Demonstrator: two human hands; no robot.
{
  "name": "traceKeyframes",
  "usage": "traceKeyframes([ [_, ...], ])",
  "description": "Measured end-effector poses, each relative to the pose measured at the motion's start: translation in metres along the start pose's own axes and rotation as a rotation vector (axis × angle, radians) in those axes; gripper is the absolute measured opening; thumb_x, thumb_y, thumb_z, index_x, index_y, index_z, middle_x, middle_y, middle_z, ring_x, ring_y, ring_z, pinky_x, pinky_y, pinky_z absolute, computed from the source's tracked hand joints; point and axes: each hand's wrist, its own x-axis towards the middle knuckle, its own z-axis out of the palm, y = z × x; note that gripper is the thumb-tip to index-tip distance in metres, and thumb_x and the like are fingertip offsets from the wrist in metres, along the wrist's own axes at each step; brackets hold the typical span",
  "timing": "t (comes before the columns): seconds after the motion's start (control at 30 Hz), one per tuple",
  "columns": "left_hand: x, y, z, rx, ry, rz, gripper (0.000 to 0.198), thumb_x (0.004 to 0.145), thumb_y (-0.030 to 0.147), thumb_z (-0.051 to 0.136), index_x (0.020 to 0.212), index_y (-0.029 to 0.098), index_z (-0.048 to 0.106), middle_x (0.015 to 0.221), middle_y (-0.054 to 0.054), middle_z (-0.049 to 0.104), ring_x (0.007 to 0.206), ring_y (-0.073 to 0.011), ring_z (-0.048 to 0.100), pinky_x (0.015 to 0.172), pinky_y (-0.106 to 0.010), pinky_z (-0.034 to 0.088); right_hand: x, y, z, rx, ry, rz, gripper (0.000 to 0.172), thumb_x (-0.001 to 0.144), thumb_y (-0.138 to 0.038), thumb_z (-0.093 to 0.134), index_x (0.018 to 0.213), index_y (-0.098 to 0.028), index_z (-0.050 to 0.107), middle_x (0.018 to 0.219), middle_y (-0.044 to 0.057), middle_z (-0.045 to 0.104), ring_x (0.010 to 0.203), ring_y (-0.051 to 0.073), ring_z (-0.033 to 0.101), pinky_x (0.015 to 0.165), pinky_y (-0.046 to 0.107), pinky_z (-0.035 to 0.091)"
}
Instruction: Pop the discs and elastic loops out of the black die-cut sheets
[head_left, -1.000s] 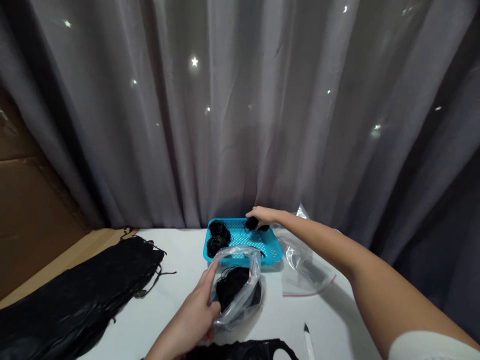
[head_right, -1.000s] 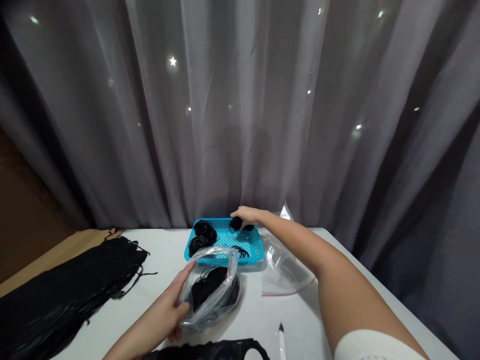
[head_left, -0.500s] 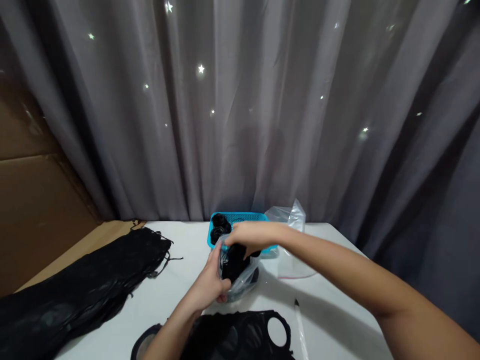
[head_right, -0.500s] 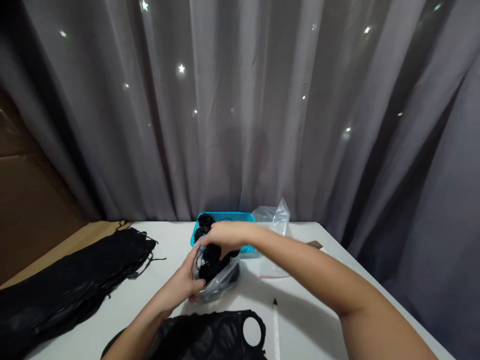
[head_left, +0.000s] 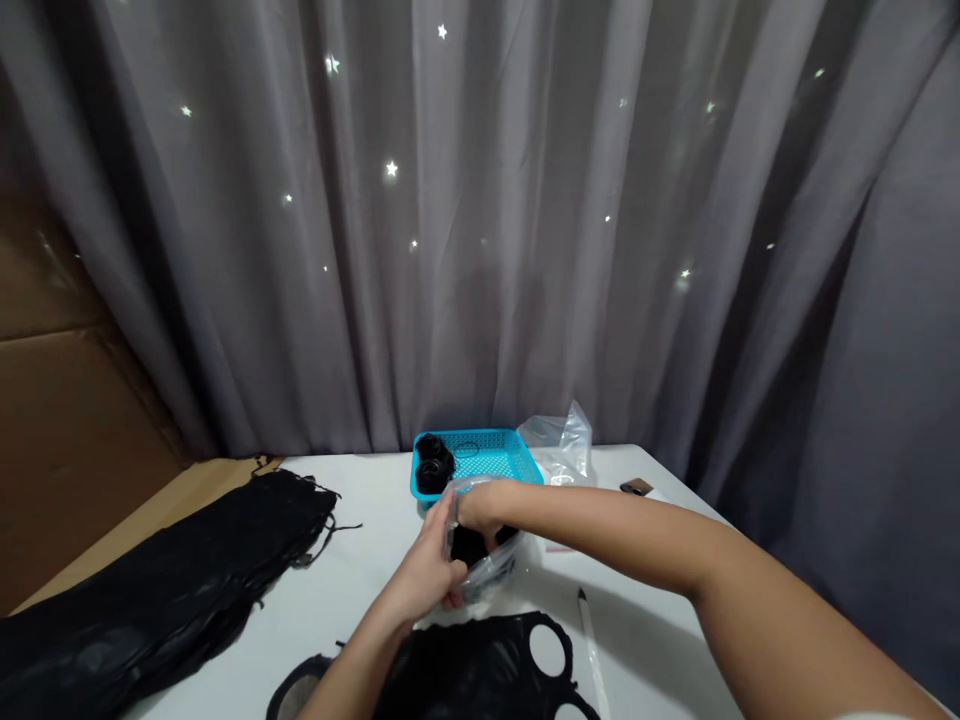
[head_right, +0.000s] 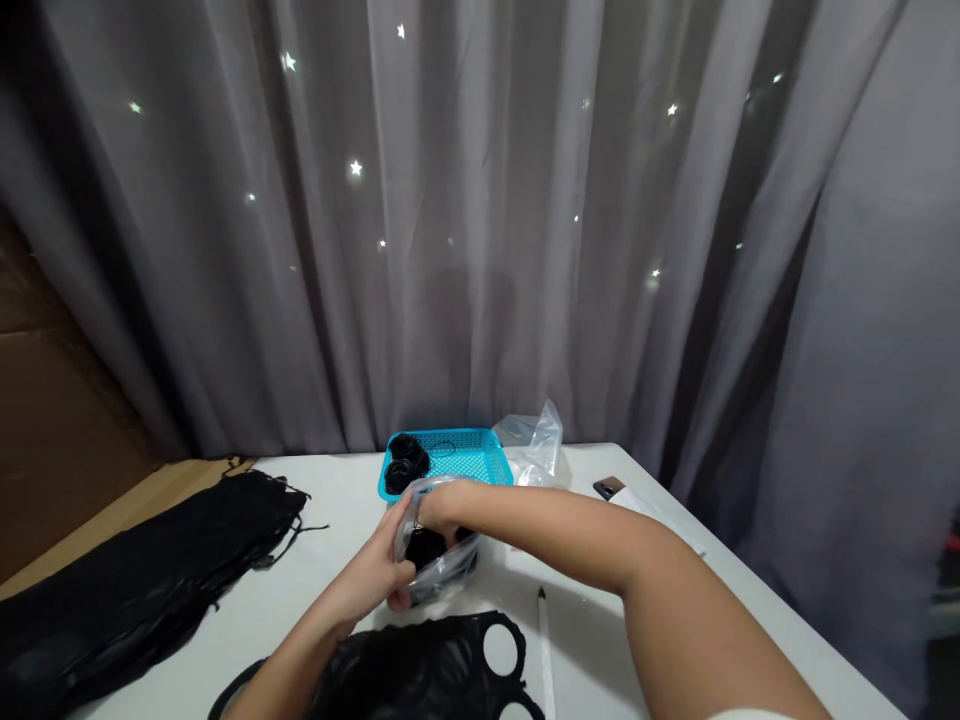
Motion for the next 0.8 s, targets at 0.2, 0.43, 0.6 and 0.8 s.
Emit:
traceKeyframes([
  [0.2, 0.002, 0.000, -0.003, -0.012, 0.015, 0.025, 0.109, 0.065, 0.014, 0.053, 0.161, 0.027, 0.001, 0.162, -0.021, 0.006, 0.049, -0.0046, 0.058, 0.042, -0.023, 0.046, -0.038, 0.000, 0.005, -0.171, 0.159, 0.062, 0.055, 0.069, -0.028, 0.086, 0.115, -0.007, 0.063, 0.111, 0.018, 0.064, 0.088, 0.026, 0.067, 0.071, 0.031, 0.052],
  [0.43, 0.000, 0.003, -0.001, -0.006, 0.009, 0.035, 0.108, 0.066, 0.014, 0.053, 0.160, 0.027, 0.002, 0.163, -0.020, 0.004, 0.050, -0.0045, 0.059, 0.042, -0.022, 0.047, -0.068, -0.003, -0.001, -0.206, 0.191, 0.047, 0.033, 0.082, -0.016, 0.074, 0.111, -0.011, 0.060, 0.096, 0.011, 0.066, 0.086, 0.023, 0.061, 0.066, 0.028, 0.046],
  [0.6, -0.001, 0.004, -0.004, 0.000, 0.021, 0.053, 0.108, 0.066, 0.016, 0.052, 0.161, 0.025, 0.002, 0.163, -0.020, 0.002, 0.050, -0.0051, 0.059, 0.043, -0.023, 0.049, -0.081, 0.001, -0.024, 0.124, 0.296, 0.090, 0.033, 0.085, -0.016, 0.070, 0.116, -0.016, 0.062, 0.098, 0.006, 0.066, 0.084, 0.019, 0.060, 0.067, 0.025, 0.043],
  [0.8, -0.008, 0.010, 0.000, 0.039, 0.017, 0.073, 0.104, 0.069, 0.016, 0.050, 0.161, 0.032, 0.004, 0.165, -0.017, -0.003, 0.048, -0.0055, 0.060, 0.041, -0.023, 0.049, -0.018, -0.019, -0.013, 0.372, 0.107, -0.092, 0.034, 0.075, -0.001, 0.068, 0.106, -0.013, 0.071, 0.104, 0.006, 0.072, 0.096, 0.021, 0.065, 0.084, 0.025, 0.050],
])
